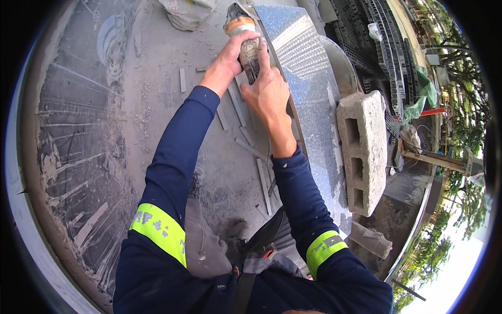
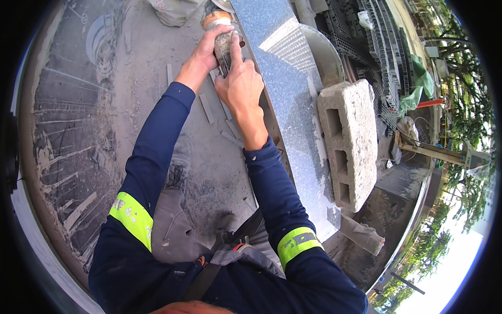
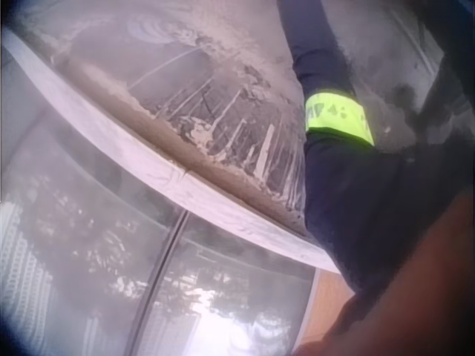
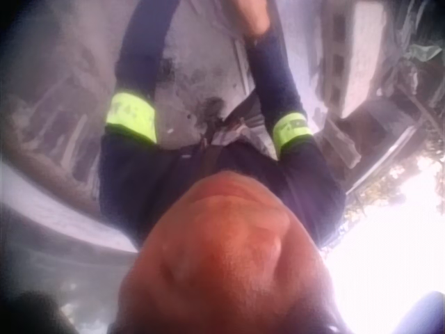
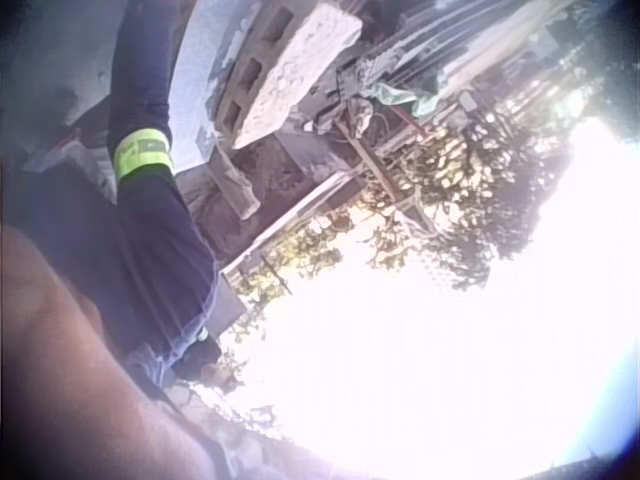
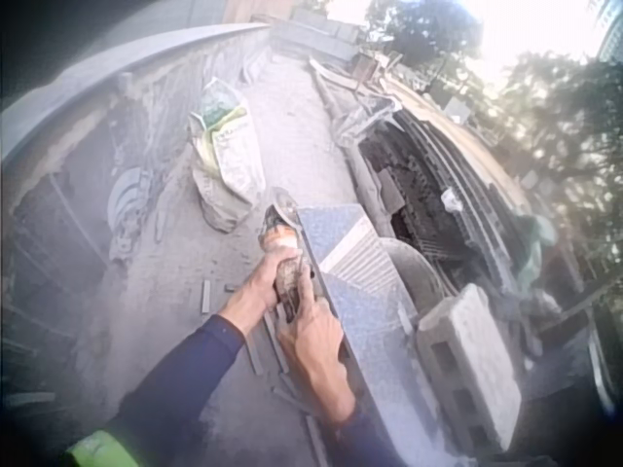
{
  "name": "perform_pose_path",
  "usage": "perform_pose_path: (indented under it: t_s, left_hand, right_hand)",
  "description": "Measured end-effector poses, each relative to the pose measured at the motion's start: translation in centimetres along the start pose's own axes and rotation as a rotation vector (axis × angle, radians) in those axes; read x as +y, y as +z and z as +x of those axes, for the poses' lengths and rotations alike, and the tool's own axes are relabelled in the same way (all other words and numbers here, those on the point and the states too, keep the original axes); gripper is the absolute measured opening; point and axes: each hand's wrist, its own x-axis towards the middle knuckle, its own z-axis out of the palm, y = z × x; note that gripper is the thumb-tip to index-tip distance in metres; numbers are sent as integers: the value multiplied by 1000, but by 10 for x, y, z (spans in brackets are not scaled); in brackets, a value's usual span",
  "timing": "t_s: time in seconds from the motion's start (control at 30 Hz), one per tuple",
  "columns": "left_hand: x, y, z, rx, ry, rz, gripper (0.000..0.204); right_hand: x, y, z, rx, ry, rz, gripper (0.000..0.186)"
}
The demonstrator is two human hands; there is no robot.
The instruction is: The person uses an angle grinder to grind the edge of a rectangular tile resting on a cinder block. The person holds the grinder with both hands and moves it along the tile edge, producing dust. The tile remains in place throughout the clip.
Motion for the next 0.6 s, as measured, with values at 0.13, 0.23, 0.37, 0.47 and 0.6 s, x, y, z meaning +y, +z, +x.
perform_pose_path:
  t_s: [0.13,0.23,0.37,0.47,0.6]
  left_hand:
    - [4,5,-4,18,-42,30,36]
    - [-7,12,-27,44,-5,18,35]
    - [-22,21,-56,18,7,-6,35]
    - [-23,26,-63,10,-6,13,35]
    - [-19,24,-53,33,13,31,36]
  right_hand:
    - [4,2,1,33,-38,-2,102]
    - [8,-3,-16,-3,-45,-2,102]
    - [15,-8,-40,-26,-41,85,100]
    - [18,-10,-46,-30,-34,113,99]
    - [18,-7,-35,-9,-55,112,99]
